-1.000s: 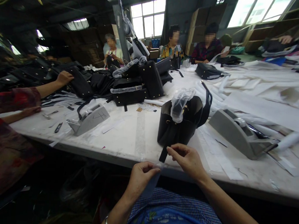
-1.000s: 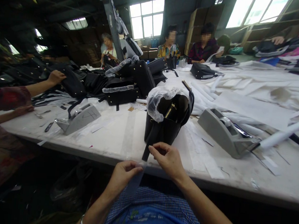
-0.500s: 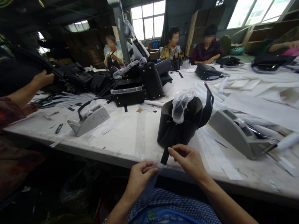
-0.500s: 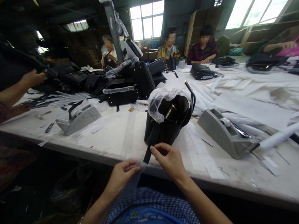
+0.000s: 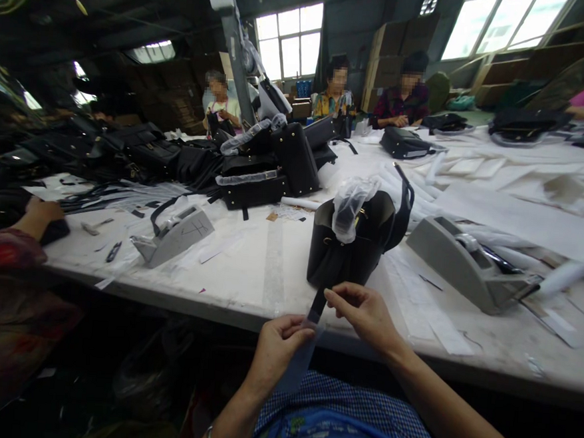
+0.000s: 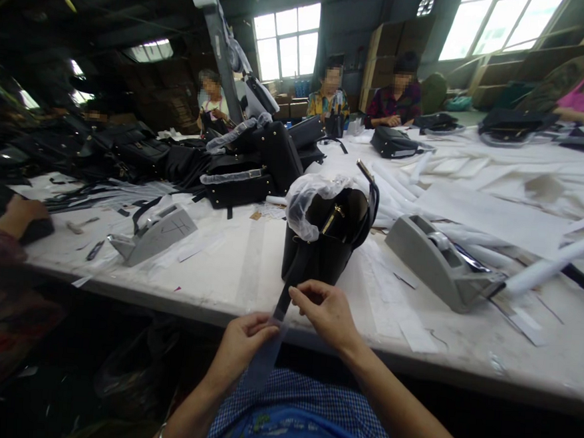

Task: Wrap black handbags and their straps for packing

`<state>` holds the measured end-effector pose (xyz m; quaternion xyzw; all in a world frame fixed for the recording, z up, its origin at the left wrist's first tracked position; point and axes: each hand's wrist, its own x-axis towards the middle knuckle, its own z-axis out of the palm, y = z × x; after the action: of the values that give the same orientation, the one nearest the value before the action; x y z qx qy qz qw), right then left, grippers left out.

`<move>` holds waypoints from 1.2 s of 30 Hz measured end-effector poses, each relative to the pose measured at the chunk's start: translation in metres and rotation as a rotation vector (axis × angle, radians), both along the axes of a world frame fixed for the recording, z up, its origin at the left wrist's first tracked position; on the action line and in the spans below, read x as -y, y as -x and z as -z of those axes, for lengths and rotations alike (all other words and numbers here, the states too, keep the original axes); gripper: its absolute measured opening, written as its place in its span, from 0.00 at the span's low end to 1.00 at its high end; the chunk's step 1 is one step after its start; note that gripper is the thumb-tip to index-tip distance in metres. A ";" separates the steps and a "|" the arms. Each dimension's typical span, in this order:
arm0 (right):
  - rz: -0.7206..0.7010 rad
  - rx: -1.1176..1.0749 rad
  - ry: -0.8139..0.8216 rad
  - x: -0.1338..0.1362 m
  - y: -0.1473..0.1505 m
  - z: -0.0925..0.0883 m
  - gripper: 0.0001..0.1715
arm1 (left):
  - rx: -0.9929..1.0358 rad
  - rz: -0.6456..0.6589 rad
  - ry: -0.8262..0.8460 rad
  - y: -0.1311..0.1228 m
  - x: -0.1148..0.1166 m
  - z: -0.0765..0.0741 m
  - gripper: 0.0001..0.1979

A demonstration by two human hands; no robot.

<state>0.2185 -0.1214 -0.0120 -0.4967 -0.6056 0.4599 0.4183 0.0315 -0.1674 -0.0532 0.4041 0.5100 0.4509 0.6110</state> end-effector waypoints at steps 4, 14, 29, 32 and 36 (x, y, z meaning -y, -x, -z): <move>0.004 0.015 -0.029 -0.002 0.000 0.005 0.19 | 0.050 -0.025 -0.012 -0.009 -0.008 -0.004 0.21; 0.162 -0.001 -0.122 -0.008 -0.015 0.004 0.26 | 0.057 -0.062 -0.264 -0.044 -0.060 -0.034 0.20; 0.246 -0.005 -0.047 -0.033 0.007 -0.021 0.22 | -0.067 -0.149 -0.401 -0.044 -0.079 -0.039 0.18; 0.256 0.009 -0.049 -0.033 0.008 -0.020 0.22 | -0.079 -0.148 -0.376 -0.047 -0.068 -0.031 0.18; 0.262 -0.003 -0.040 -0.035 0.007 -0.019 0.23 | -0.139 -0.195 -0.419 -0.053 -0.062 -0.025 0.18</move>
<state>0.2118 -0.0861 0.0072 -0.5623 -0.5440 0.3899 0.4856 0.0844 -0.1052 -0.0287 0.5008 0.4826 0.5750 0.4308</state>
